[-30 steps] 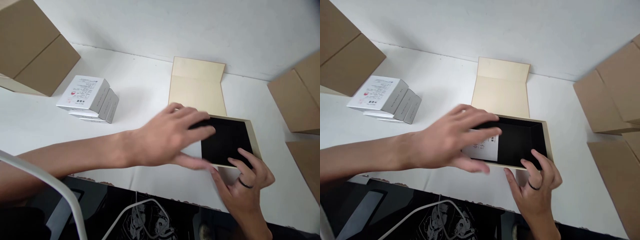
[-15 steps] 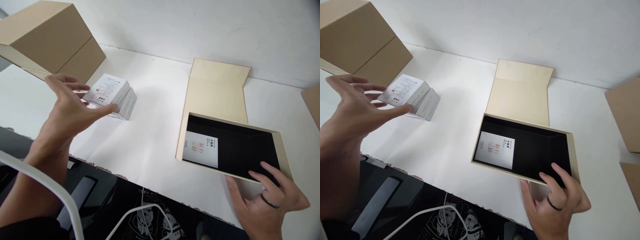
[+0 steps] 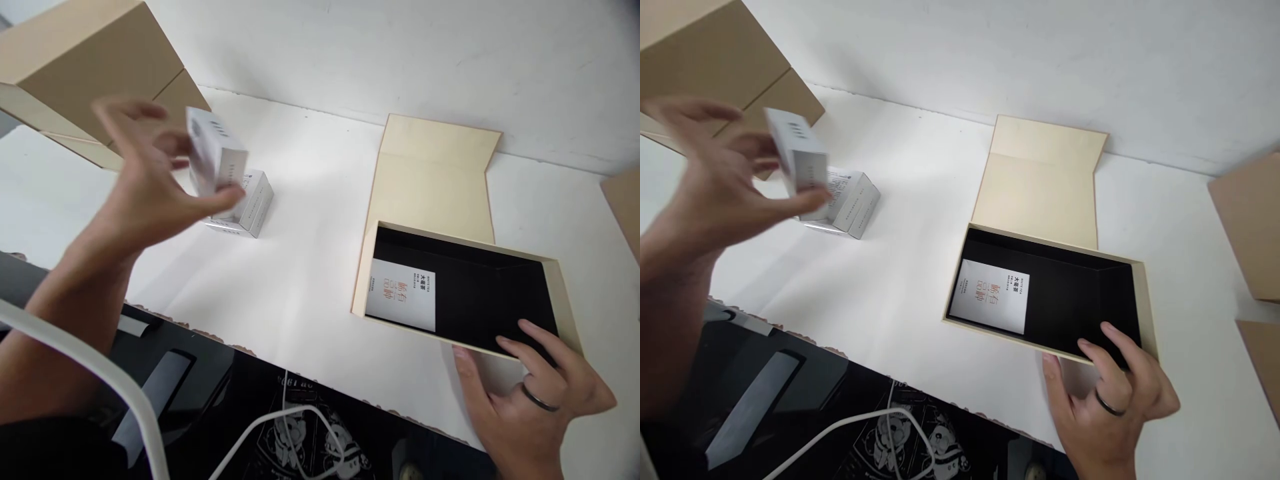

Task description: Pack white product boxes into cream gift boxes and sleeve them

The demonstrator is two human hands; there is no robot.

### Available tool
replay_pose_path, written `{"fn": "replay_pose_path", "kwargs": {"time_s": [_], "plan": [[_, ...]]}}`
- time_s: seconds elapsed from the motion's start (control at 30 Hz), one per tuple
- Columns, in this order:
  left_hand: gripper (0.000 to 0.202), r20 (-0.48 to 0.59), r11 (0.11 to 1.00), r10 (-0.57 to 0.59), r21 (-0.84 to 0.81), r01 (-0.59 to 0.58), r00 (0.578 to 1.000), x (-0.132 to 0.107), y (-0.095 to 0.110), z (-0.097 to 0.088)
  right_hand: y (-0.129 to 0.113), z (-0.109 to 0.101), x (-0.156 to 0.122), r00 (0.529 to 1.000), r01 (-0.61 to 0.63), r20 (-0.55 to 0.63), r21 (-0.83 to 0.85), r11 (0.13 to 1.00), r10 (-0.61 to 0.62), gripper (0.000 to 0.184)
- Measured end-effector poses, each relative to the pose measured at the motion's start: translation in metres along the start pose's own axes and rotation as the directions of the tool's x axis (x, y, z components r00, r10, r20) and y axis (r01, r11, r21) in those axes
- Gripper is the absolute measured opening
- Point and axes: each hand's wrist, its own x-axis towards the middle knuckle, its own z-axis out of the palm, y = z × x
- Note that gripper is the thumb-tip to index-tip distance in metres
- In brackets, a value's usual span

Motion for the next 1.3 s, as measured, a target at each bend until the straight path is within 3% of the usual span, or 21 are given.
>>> {"fn": "replay_pose_path", "kwargs": {"time_s": [0.1, 0.2, 0.27, 0.33, 0.4, 0.53, 0.6, 0.67, 0.73, 0.8, 0.83, 0.93, 1.03, 1.17, 1.23, 1.3], "plan": [[0.092, 0.073, 0.992, 0.098, 0.069, -0.103, 0.993, -0.016, 0.006, 0.014, 0.001, 0.001, 0.000, 1.000, 0.012, -0.011, -0.005, 1.000, -0.012, 0.044], [0.083, 0.060, 0.972, 0.227, 0.053, -0.230, 0.972, -0.025, 0.014, 0.018, 0.001, 0.001, 0.000, 1.000, 0.016, -0.011, -0.002, 1.000, -0.016, 0.043], [0.083, 0.040, 0.932, 0.362, -0.018, -0.362, 0.931, -0.026, 0.029, 0.019, 0.001, 0.002, 0.000, 1.000, 0.011, -0.009, -0.002, 1.000, -0.011, 0.042], [0.073, 0.144, 0.877, 0.481, -0.098, -0.471, 0.865, -0.027, 0.055, 0.026, 0.000, 0.002, 0.000, 1.000, 0.006, -0.010, -0.005, 1.000, -0.006, 0.042], [0.051, 0.332, 0.802, 0.595, -0.197, -0.564, 0.732, -0.031, 0.088, 0.038, 0.000, 0.001, 0.000, 1.000, 0.003, -0.010, -0.006, 1.000, -0.003, 0.042], [0.037, 0.492, 0.600, 0.754, -0.247, -0.761, 0.435, -0.043, 0.150, 0.075, -0.002, 0.000, 0.001, 1.000, -0.014, 0.005, 0.002, 1.000, 0.014, 0.041], [0.031, 0.638, 0.539, 0.702, -0.186, -0.821, 0.317, -0.044, 0.170, 0.092, -0.003, -0.001, 0.001, 0.999, -0.032, 0.017, 0.007, 0.999, 0.032, 0.040], [0.047, 0.783, 0.540, 0.585, -0.181, -0.822, 0.212, -0.040, 0.184, 0.103, -0.005, -0.001, 0.002, 0.999, -0.048, 0.025, 0.018, 0.999, 0.047, 0.039], [0.061, 0.837, 0.570, 0.529, -0.228, -0.790, 0.141, -0.036, 0.195, 0.108, -0.006, -0.002, 0.004, 0.998, -0.060, 0.032, 0.027, 0.998, 0.059, 0.038], [0.066, 0.834, 0.589, 0.539, -0.276, -0.759, 0.115, -0.036, 0.205, 0.109, -0.007, -0.002, 0.005, 0.997, -0.068, 0.040, 0.032, 0.997, 0.067, 0.037], [0.074, 0.838, 0.594, 0.532, -0.267, -0.759, 0.121, -0.038, 0.210, 0.108, -0.007, -0.002, 0.005, 0.997, -0.070, 0.041, 0.033, 0.997, 0.069, 0.037], [0.099, 0.906, 0.604, 0.405, -0.162, -0.780, 0.125, -0.045, 0.224, 0.104, -0.007, -0.002, 0.005, 0.996, -0.075, 0.043, 0.030, 0.997, 0.074, 0.036], [0.086, 0.938, 0.611, 0.323, -0.104, -0.785, 0.127, -0.047, 0.230, 0.103, -0.007, -0.002, 0.004, 0.995, -0.088, 0.052, 0.030, 0.996, 0.086, 0.036], [0.069, 0.921, 0.621, 0.356, -0.109, -0.776, 0.155, -0.045, 0.222, 0.108, -0.008, -0.003, 0.005, 0.994, -0.094, 0.055, 0.038, 0.995, 0.092, 0.035], [0.076, 0.901, 0.626, 0.401, -0.138, -0.767, 0.166, -0.048, 0.212, 0.111, -0.008, -0.003, 0.005, 0.994, -0.096, 0.058, 0.038, 0.995, 0.094, 0.035], [0.085, 0.818, 0.613, 0.534, -0.199, -0.765, 0.216, -0.055, 0.199, 0.110, -0.008, -0.003, 0.006, 0.994, -0.097, 0.056, 0.039, 0.994, 0.095, 0.035]]}}
